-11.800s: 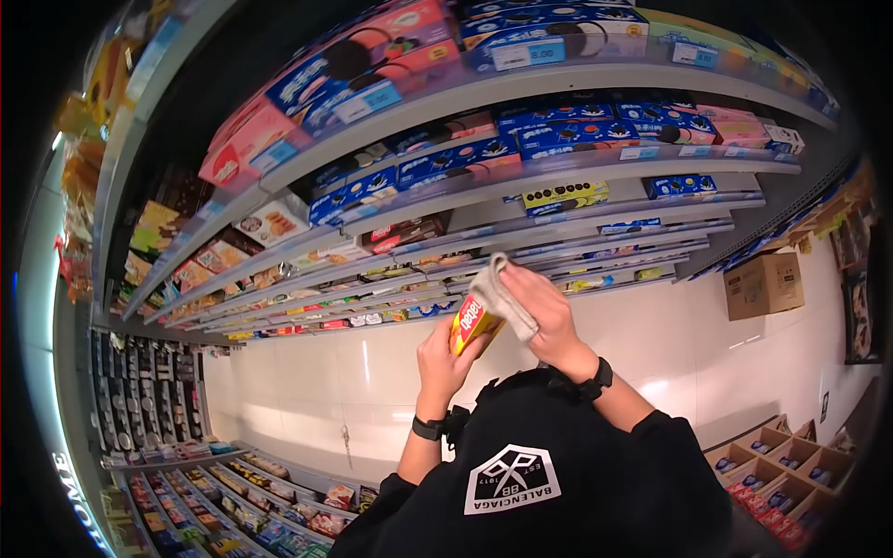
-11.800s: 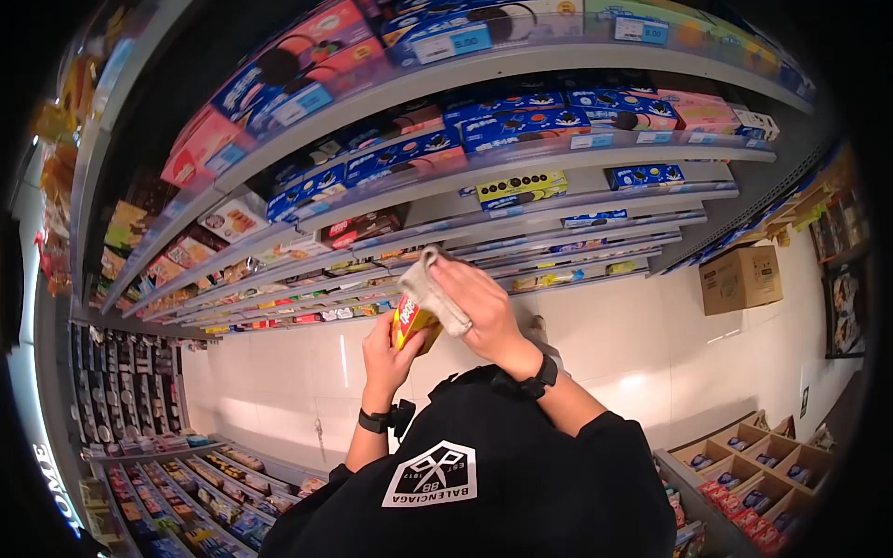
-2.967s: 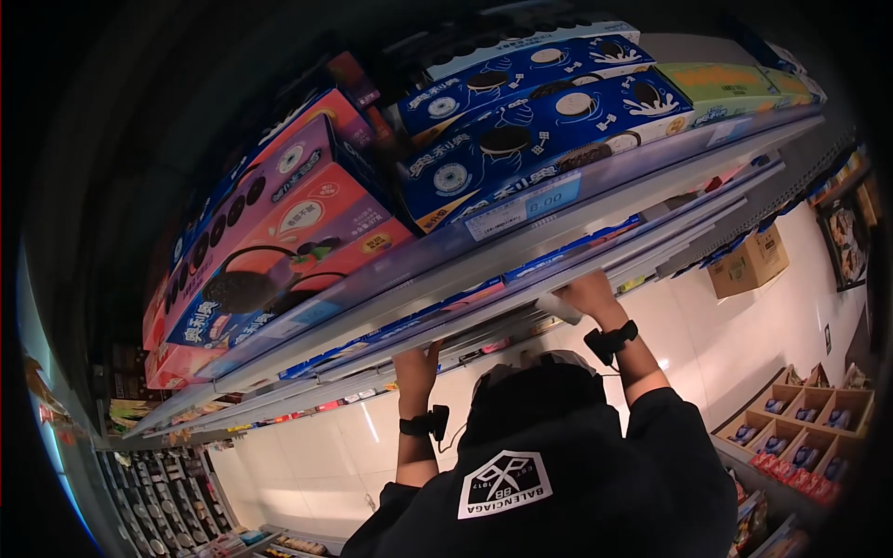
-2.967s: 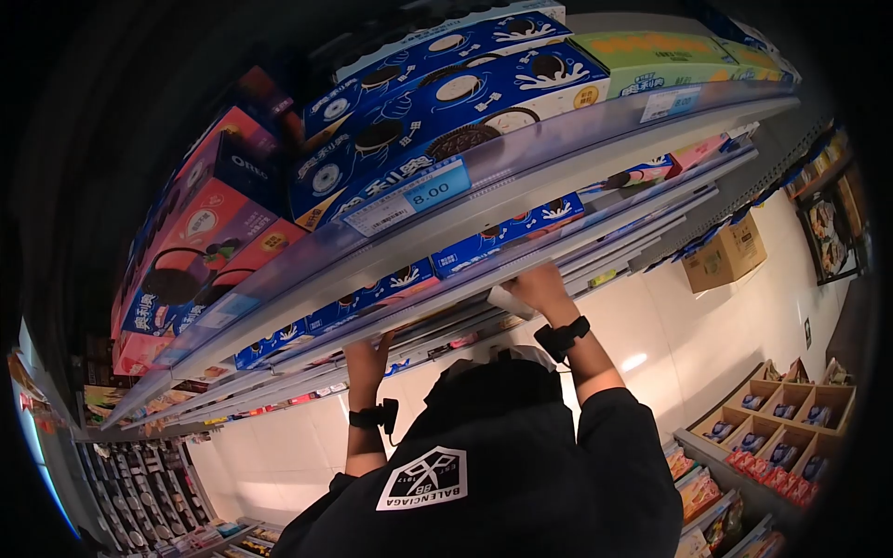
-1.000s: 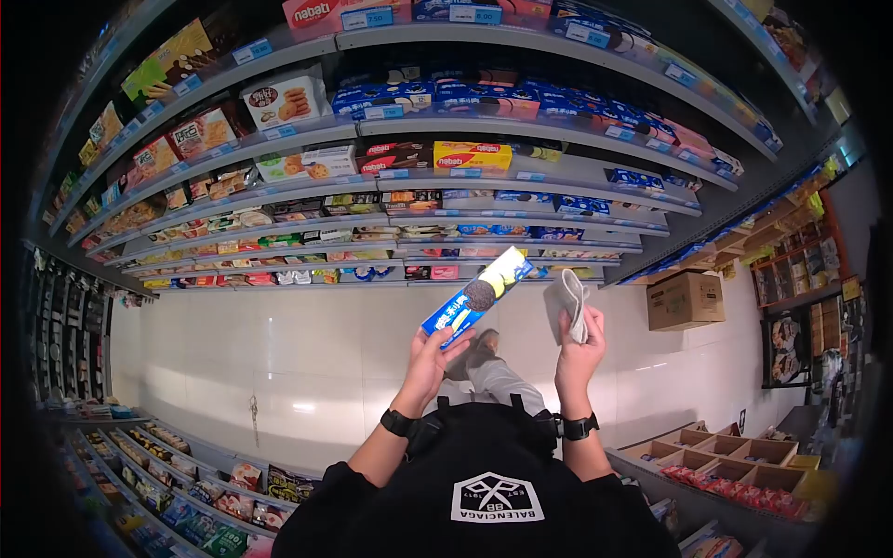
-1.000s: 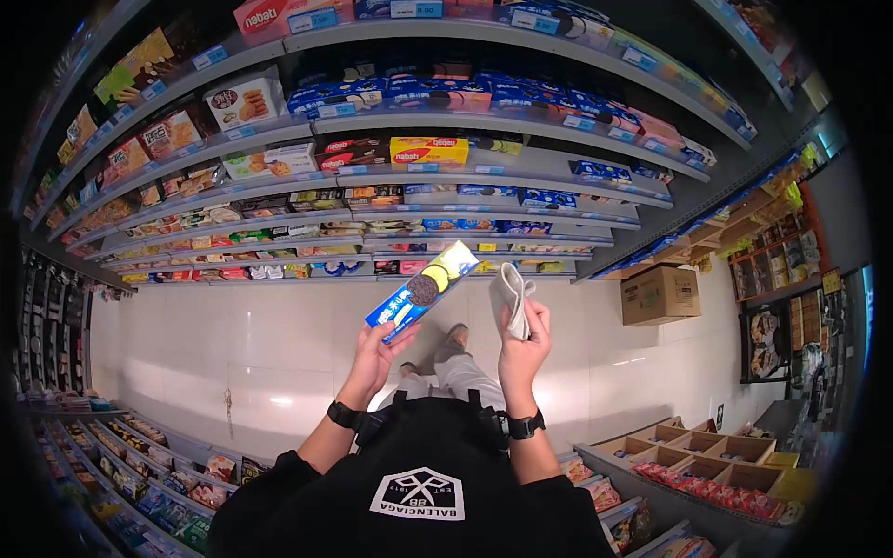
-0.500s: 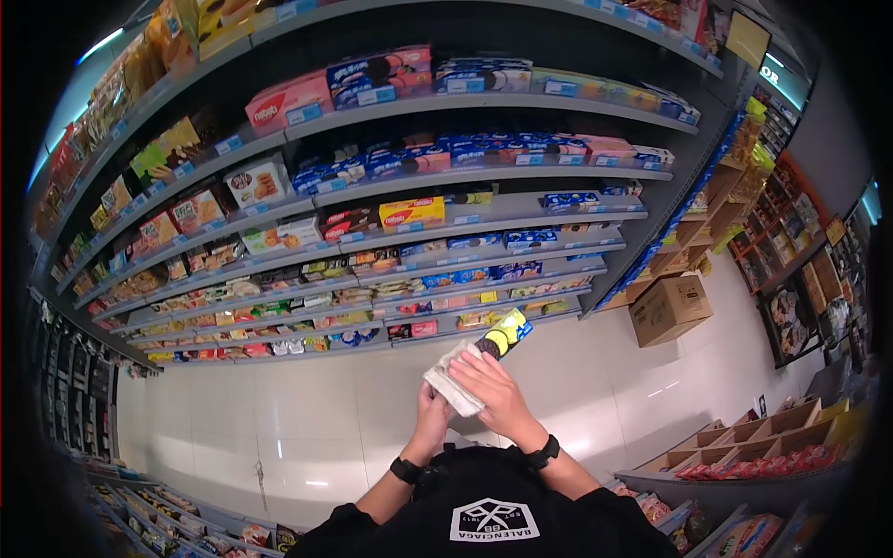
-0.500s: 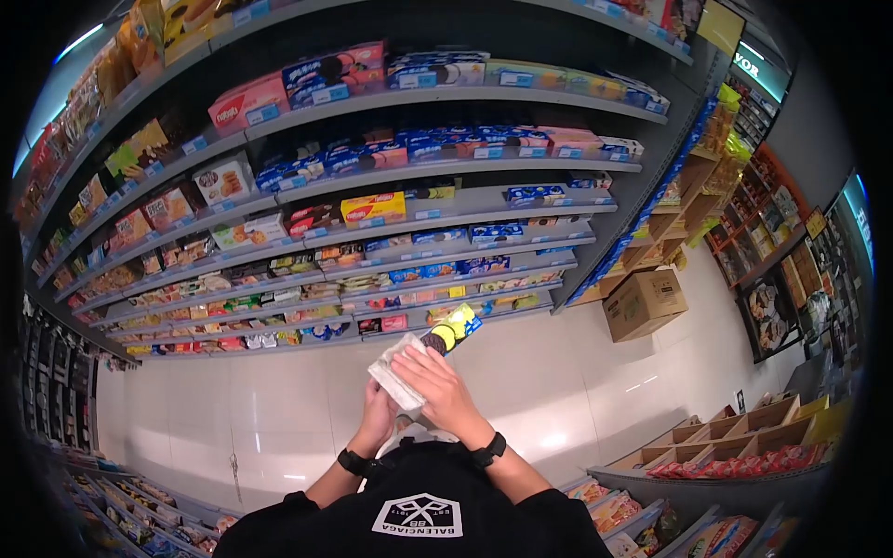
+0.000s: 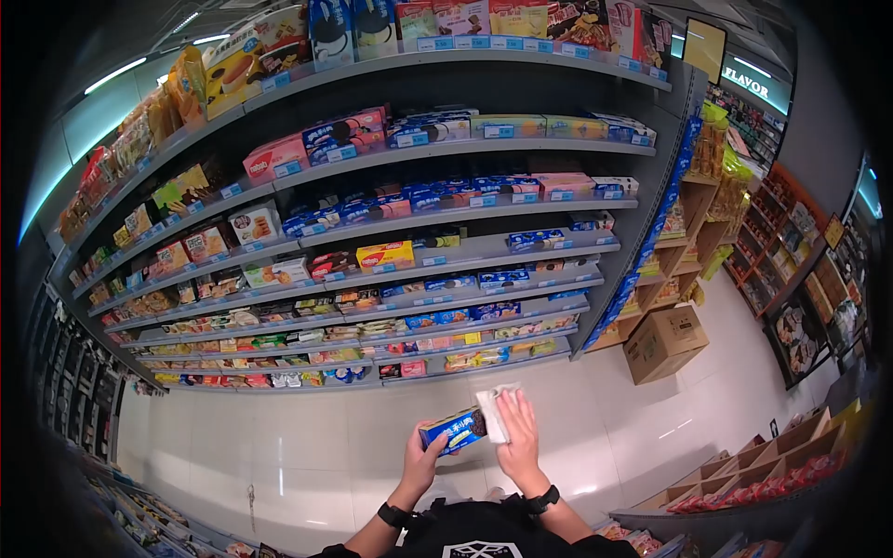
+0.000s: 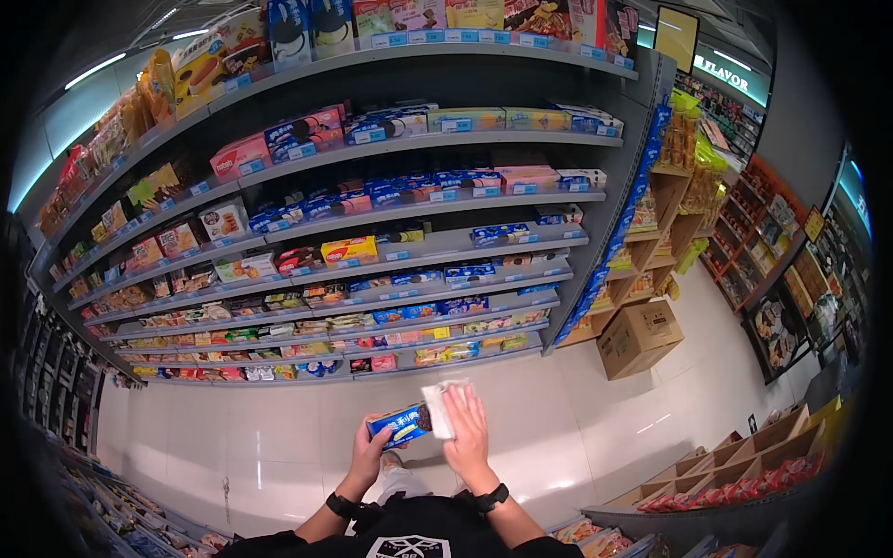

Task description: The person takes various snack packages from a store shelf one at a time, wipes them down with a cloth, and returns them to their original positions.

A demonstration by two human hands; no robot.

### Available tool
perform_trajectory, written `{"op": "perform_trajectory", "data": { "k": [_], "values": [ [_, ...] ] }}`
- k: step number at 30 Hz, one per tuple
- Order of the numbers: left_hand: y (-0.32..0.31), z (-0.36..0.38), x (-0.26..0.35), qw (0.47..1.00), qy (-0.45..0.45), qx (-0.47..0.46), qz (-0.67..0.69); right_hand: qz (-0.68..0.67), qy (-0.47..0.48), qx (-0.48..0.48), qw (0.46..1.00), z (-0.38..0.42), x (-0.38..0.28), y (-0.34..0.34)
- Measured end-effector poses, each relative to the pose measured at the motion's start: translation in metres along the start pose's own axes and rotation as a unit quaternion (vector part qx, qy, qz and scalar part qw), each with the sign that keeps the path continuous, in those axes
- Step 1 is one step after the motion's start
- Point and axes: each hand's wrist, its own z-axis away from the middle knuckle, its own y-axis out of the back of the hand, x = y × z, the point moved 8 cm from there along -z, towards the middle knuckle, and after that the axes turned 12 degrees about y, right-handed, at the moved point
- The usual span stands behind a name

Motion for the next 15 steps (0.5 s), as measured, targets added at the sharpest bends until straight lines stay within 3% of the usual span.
{"op": "perform_trajectory", "data": {
  "k": [5,11,15],
  "values": [
    [-0.001,-0.007,-0.012,0.998,-0.009,0.056,0.015,-0.107,0.109,-0.098,0.983,0.011,-0.050,-0.017],
    [-0.022,0.006,-0.006,0.997,-0.017,0.062,0.030,-0.062,0.120,-0.043,0.990,0.017,-0.033,0.003],
    [-0.028,0.017,-0.005,0.999,-0.029,0.019,0.033,-0.013,0.045,0.013,0.999,0.023,0.015,0.027]
  ]
}}
